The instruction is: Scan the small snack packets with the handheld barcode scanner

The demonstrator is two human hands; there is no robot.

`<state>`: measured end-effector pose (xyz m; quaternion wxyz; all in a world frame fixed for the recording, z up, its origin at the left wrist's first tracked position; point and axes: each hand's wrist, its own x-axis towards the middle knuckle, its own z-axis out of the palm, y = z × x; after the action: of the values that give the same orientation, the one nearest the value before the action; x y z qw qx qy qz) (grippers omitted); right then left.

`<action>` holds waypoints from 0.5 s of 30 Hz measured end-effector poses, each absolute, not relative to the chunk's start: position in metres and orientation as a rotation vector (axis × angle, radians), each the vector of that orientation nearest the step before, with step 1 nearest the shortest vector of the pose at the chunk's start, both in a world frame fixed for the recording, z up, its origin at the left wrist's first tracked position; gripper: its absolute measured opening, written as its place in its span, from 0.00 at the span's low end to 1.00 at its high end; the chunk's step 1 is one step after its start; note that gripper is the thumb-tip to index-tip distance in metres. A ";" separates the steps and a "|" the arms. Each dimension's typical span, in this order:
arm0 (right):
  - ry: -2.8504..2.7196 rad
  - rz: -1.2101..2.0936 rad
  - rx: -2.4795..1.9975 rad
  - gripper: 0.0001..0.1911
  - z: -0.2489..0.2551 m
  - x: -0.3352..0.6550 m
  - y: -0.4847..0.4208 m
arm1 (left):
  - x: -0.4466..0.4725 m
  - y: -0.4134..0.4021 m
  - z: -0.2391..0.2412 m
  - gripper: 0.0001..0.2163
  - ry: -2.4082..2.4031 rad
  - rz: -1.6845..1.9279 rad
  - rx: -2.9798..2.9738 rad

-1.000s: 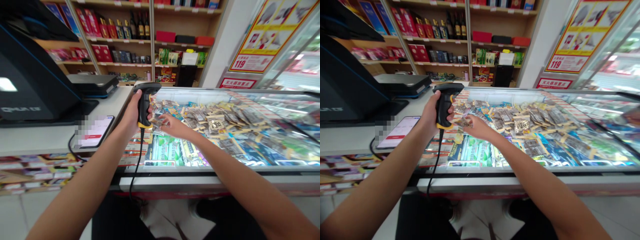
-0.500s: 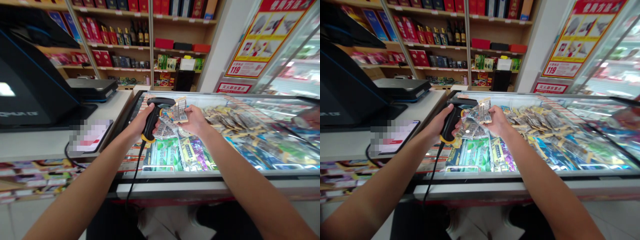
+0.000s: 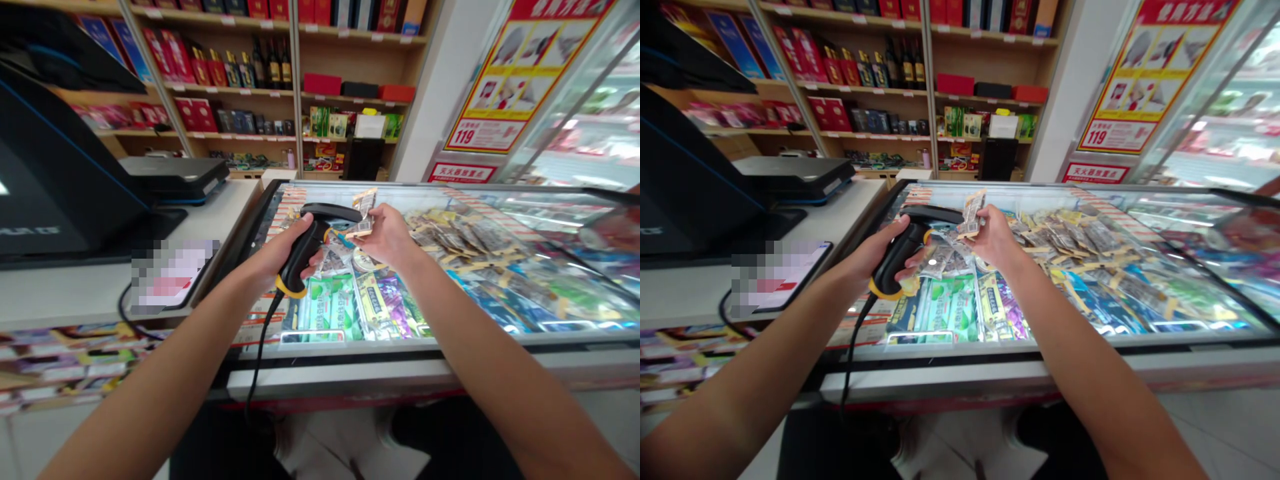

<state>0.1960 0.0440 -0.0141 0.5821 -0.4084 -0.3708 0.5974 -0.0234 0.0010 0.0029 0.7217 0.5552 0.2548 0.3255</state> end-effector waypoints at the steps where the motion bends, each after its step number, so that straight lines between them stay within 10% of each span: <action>1: -0.895 1.382 -0.960 0.10 -0.012 0.197 0.044 | -0.023 -0.001 0.005 0.22 0.588 0.727 1.217; 15: -1.861 -0.163 -2.106 0.19 -0.015 0.284 0.043 | -0.028 0.011 0.010 0.23 0.834 1.107 1.018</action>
<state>0.2837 0.0426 -0.0147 0.1622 -0.7382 -0.6523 -0.0570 -0.0281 0.0113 0.0101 0.6526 0.4485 0.3674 0.4878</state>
